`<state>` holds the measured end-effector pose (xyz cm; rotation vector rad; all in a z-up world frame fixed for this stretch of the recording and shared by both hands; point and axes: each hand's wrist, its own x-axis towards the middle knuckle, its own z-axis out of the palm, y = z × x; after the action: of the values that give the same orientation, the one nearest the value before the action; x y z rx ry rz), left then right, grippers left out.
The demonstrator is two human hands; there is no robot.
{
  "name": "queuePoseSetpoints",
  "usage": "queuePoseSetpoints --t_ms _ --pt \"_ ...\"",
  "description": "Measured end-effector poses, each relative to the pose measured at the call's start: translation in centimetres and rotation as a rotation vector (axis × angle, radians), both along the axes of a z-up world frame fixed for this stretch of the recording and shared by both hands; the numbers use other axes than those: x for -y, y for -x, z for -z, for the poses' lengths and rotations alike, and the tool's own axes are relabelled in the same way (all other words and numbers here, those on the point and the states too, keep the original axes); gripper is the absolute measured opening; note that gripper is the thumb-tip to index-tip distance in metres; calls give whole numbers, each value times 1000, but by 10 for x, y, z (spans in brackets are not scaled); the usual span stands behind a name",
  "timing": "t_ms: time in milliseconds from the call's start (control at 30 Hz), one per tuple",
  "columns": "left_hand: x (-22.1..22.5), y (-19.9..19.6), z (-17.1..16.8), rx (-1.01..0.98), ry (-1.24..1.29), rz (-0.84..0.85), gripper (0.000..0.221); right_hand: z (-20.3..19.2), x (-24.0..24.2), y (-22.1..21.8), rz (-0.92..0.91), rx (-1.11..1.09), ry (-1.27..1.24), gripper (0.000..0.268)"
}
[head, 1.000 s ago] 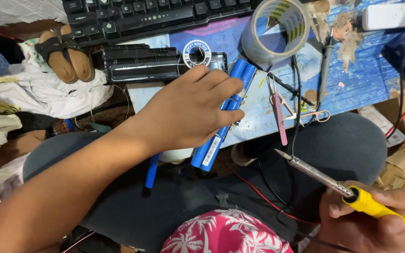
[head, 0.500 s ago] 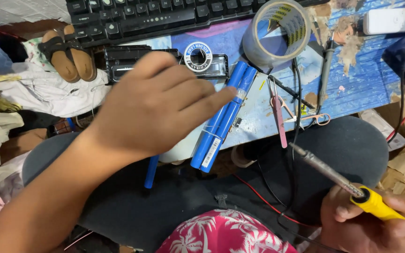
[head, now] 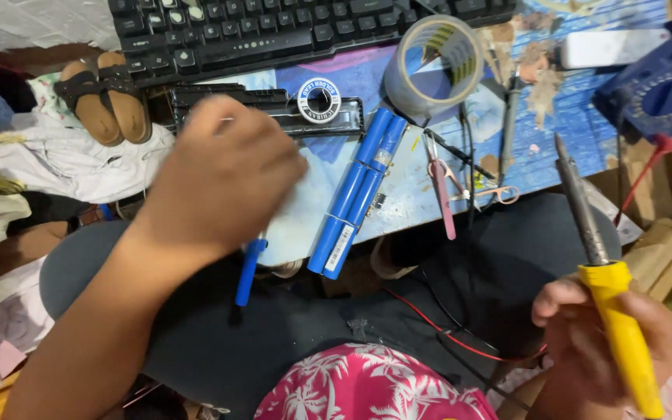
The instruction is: Soldering wires to lithium-ion battery cells and assembling them into a battery pack on a workbench.
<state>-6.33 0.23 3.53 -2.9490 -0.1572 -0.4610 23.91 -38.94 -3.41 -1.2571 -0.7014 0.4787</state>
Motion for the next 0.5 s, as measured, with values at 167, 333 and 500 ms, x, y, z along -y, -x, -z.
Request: queuePoseSetpoints --t_ms 167,333,500 --pt "3 14 -7 244 -1 -252 23 -46 -8 -34 -451 14 5 40" --pt "32 39 -11 145 246 -298 31 -106 -71 -9 -52 211 435 28" --pt "69 71 1 447 404 -331 17 -119 -153 -61 -31 579 567 36"
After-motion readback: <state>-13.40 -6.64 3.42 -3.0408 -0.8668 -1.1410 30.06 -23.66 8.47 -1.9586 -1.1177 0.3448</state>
